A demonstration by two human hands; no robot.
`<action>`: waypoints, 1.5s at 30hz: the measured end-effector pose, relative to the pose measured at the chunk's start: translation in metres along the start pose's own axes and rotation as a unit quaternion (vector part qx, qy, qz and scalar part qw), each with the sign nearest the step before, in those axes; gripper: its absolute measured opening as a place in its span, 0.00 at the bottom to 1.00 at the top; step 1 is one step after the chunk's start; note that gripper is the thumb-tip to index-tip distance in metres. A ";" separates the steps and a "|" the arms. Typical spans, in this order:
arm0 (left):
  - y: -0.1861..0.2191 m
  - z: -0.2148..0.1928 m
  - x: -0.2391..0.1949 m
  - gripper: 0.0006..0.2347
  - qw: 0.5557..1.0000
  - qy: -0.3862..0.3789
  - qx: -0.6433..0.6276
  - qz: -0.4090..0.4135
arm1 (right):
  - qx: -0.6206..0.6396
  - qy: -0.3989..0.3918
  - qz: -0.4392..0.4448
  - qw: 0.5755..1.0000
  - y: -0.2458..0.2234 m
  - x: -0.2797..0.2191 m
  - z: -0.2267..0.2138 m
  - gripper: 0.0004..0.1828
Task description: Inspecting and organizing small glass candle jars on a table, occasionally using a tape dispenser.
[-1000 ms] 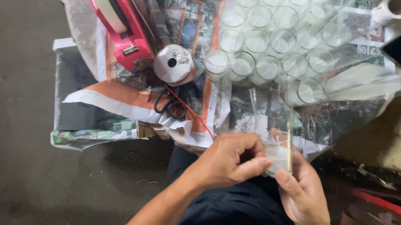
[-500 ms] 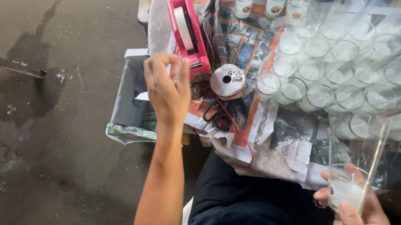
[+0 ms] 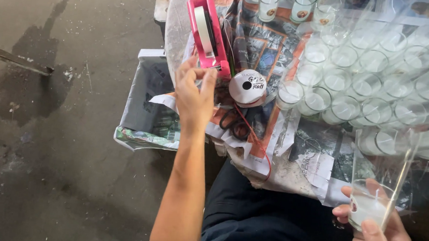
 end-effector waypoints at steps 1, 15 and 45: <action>-0.007 0.006 -0.003 0.11 1.000 0.021 0.007 0.013 | 0.019 -0.007 0.001 1.000 0.004 0.002 -0.004 0.29; 0.025 -0.042 -0.044 0.05 0.954 0.004 0.080 0.288 | 0.213 -0.066 0.127 0.967 0.021 0.009 0.001 0.36; 0.091 0.019 -0.141 0.17 0.834 -0.355 -0.081 0.416 | -0.058 -0.079 -0.115 0.989 -0.003 -0.005 0.008 0.28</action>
Point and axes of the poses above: each hand's wrist, its own x-axis towards the middle knuckle, its own z-axis out of the palm, y = z × x, the point moved 2 cm from there along x, towards the middle knuckle, and after that the axes turned 12 degrees about x, right-handed, at the moved point
